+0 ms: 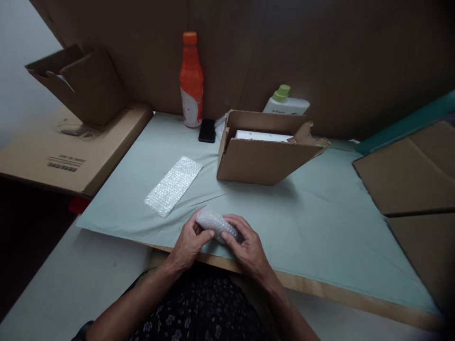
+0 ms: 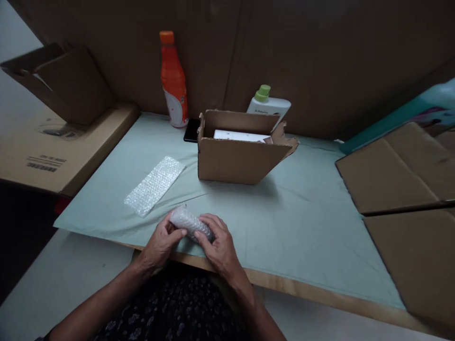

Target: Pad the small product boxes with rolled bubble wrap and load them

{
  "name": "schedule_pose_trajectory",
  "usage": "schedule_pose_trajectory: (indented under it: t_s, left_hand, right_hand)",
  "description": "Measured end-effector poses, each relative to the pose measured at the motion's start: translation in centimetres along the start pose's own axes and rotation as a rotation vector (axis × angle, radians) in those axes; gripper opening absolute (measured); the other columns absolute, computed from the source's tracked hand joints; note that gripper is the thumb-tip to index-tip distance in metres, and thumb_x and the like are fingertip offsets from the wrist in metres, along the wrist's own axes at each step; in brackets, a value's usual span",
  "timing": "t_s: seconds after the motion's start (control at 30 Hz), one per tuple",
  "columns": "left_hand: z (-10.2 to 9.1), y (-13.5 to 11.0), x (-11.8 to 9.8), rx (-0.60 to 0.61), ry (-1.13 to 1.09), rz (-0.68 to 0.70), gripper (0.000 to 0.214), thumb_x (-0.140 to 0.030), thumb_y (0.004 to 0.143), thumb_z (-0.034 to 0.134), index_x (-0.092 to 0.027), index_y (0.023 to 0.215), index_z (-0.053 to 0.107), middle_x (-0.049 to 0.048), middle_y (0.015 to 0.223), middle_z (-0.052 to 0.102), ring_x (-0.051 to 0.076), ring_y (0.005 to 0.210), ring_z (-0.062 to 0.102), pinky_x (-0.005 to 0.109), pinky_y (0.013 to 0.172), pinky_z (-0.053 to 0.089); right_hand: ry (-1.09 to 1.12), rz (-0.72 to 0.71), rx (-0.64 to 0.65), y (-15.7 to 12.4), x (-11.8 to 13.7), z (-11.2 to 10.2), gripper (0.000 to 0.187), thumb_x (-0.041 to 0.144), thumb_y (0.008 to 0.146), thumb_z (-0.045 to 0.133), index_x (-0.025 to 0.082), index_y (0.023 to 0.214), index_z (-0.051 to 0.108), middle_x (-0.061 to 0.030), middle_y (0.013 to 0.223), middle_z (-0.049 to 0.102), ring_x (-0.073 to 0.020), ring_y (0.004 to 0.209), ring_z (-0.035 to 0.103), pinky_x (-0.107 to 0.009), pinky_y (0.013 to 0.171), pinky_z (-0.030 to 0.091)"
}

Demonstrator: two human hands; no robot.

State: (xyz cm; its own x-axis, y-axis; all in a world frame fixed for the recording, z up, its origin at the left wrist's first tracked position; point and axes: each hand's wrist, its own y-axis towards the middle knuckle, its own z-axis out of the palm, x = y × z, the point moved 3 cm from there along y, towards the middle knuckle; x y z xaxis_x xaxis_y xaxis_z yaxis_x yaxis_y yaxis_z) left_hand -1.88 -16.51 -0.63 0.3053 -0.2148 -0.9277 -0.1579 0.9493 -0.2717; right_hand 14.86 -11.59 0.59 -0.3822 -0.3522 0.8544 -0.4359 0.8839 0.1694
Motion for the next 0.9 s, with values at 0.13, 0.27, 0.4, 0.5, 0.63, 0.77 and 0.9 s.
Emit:
schedule_pose_trajectory:
  t_s: [0.13,0.27,0.4,0.5,0.63,0.77,0.9]
  left_hand:
    - [1.1,0.3,-0.4,0.128,0.043,-0.024,0.061,-0.028,0.075,0.071,-0.013,0.133,0.058,0.0117,0.124,0.07,0.025,0.115,0.064,0.037,0.102,0.05]
    - [1.5,1.7,-2.0,0.268,0.273,0.093,0.059,-0.026,0.079,0.067,-0.013,0.136,0.056,0.0135,0.123,0.069,0.027,0.114,0.065,0.043,0.102,0.051]
    - [2.0,4.3,-7.2,0.199,0.594,0.511,0.071,-0.02,0.081,0.063,-0.023,0.149,0.043,0.0145,0.144,0.056,0.031,0.132,0.054,0.05,0.107,0.048]
    - [3.4,6.9,-12.1,0.065,0.813,0.868,0.069,-0.019,0.083,0.062,-0.025,0.149,0.042,0.0139,0.157,0.042,0.032,0.146,0.04,0.054,0.117,0.038]
    - [5.2,11.0,-15.6,-0.052,0.943,1.028,0.051,-0.022,0.087,0.063,-0.02,0.137,0.054,0.0149,0.164,0.028,0.034,0.152,0.031,0.056,0.12,0.034]
    - [5.8,13.6,-14.5,-0.074,0.962,0.902,0.026,-0.021,0.092,0.06,-0.017,0.116,0.066,0.016,0.164,0.03,0.037,0.148,0.037,0.059,0.115,0.041]
    - [5.8,13.7,-12.2,-0.135,0.912,0.853,0.057,-0.026,0.093,0.059,-0.014,0.147,0.043,0.0224,0.161,0.035,0.037,0.149,0.036,0.059,0.117,0.04]
  right_hand:
    - [0.268,0.117,0.12,-0.6,-0.7,-0.7,0.052,0.042,0.09,0.066,0.022,0.137,0.061,-0.0115,0.132,0.069,-0.026,0.117,0.068,-0.039,0.097,0.056]
    - [0.308,0.199,0.13,-0.3,-1.3,-2.6,0.04,0.046,0.091,0.065,0.021,0.121,0.072,-0.0079,0.109,0.077,-0.0241,0.096,0.073,-0.034,0.085,0.06]
    - [0.225,0.178,-0.005,1.3,-0.6,-7.6,0.036,0.047,0.087,0.07,0.022,0.111,0.077,-0.0064,0.098,0.079,-0.0235,0.085,0.074,-0.03,0.073,0.061]
    - [0.079,0.067,-0.114,3.7,1.2,-12.6,0.032,0.047,0.082,0.075,0.026,0.106,0.078,-0.0044,0.092,0.079,-0.0224,0.076,0.073,-0.029,0.064,0.06]
    - [-0.2,-0.129,-0.329,8.7,4.9,-17.9,0.032,0.05,0.083,0.075,0.03,0.107,0.076,-0.0018,0.091,0.077,-0.0196,0.074,0.07,-0.029,0.062,0.056]
    - [-0.544,-0.35,-0.244,15.9,8.0,-18.3,0.031,0.04,0.093,0.066,0.024,0.119,0.072,-0.0044,0.105,0.076,-0.0187,0.086,0.069,-0.032,0.077,0.054]
    - [-0.877,-0.62,0.006,22.6,8.7,-15.1,0.02,0.033,0.097,0.061,0.023,0.108,0.074,-0.0052,0.098,0.074,-0.0216,0.088,0.066,-0.039,0.081,0.05]
